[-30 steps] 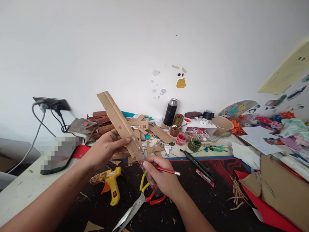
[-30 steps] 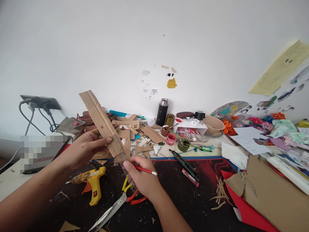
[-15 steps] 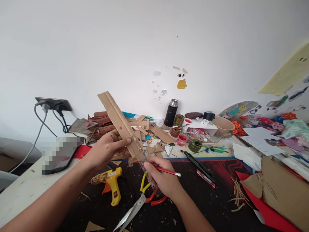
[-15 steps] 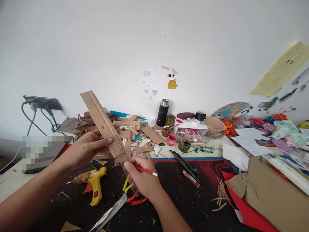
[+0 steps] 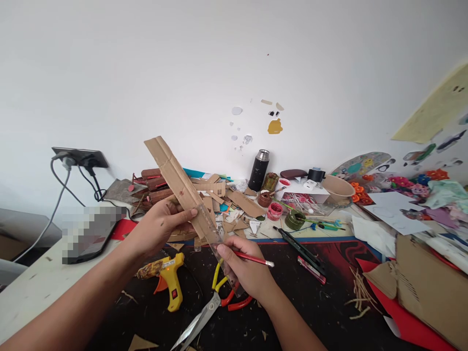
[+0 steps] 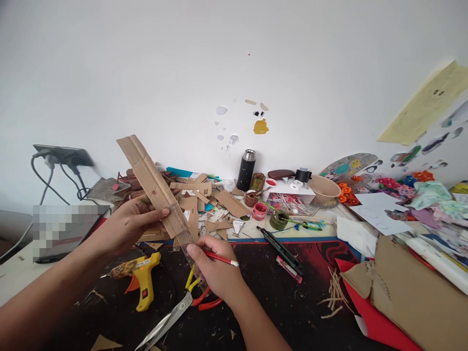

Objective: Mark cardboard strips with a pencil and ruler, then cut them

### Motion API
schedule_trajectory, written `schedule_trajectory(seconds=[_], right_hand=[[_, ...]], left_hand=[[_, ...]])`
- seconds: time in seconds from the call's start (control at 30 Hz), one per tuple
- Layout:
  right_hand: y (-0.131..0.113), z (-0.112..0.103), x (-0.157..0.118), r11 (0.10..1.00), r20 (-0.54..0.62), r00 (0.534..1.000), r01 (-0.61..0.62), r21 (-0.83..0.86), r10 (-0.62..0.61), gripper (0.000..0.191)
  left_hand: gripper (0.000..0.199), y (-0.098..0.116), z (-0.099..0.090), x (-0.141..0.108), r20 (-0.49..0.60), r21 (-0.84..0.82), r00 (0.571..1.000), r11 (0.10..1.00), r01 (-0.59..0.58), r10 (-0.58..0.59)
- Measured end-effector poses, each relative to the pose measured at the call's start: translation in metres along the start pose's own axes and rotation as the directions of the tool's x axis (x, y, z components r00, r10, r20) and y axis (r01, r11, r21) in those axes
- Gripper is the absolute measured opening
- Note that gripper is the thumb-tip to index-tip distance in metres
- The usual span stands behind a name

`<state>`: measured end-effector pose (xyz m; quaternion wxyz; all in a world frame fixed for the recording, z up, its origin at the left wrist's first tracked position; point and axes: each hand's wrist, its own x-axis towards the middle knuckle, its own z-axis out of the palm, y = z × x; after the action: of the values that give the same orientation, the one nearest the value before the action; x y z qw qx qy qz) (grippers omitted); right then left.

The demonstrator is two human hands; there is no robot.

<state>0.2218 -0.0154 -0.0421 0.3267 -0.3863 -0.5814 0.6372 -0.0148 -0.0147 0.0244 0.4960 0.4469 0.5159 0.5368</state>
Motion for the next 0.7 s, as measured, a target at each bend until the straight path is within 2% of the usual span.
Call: schedule_trajectory(seconds=[0.7], right_hand=[[0.0002, 0.0004, 0.0009, 1.000, 0.000, 1.000, 0.009, 0.008, -0.009, 0.072]], left_hand=[[0.062, -0.0005, 0.0015, 0.0013, 0.028, -0.036, 0.999, 0.999, 0.032, -0.031]])
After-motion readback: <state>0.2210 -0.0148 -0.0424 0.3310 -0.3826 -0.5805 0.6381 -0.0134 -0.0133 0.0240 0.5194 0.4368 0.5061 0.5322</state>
